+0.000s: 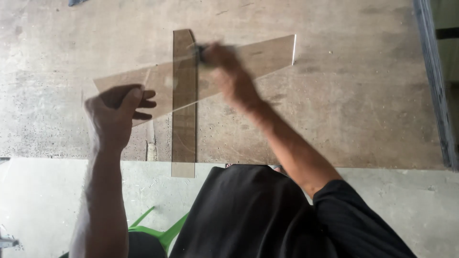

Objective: Sanding the sharp edges of a glass pane using a manual sanding block

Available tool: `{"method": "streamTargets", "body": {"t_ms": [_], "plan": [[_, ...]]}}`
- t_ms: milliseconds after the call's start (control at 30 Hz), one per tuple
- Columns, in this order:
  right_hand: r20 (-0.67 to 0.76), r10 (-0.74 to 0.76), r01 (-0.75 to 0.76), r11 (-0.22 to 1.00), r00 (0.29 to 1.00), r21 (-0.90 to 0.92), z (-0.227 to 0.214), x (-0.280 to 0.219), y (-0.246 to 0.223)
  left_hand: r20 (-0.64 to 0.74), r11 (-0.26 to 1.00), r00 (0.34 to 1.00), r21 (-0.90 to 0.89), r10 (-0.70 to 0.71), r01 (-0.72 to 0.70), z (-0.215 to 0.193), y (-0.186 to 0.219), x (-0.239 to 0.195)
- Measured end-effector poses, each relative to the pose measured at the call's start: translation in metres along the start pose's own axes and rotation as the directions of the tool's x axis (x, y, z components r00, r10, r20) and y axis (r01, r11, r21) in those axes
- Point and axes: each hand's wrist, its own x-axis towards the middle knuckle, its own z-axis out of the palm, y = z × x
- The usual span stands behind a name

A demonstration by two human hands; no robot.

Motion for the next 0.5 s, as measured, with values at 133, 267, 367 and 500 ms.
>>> {"method": "streamTargets", "body": {"t_ms": [133, 267, 367, 500], "plan": [[0.271, -0.188, 0.304, 0.813, 0.944, -0.496, -0.014, 0.006, 0.015, -0.083, 0.998, 0.996, -0.061, -0.024, 0.019, -0.002, -0.043, -0.011], [0.261, -0.253, 0.346, 0.403, 0.932, -0.847, -0.237, 0.047, 0.159, -0.119, 0.992, 0.989, -0.103, -0.084, 0.072, 0.000, -0.060, -0.018], [0.101, 0.006, 0.044, 0.872, 0.995, -0.487, -0.142, 0.054, 0.060, -0.102, 1.000, 0.995, -0.002, -0.012, 0.011, 0.000, -0.043, -0.009], [0.218, -0.138, 0.249, 0.724, 0.966, -0.643, -0.225, 0.038, 0.149, -0.123, 0.998, 0.991, -0.023, -0.059, 0.057, 0.005, -0.050, -0.022]]}}
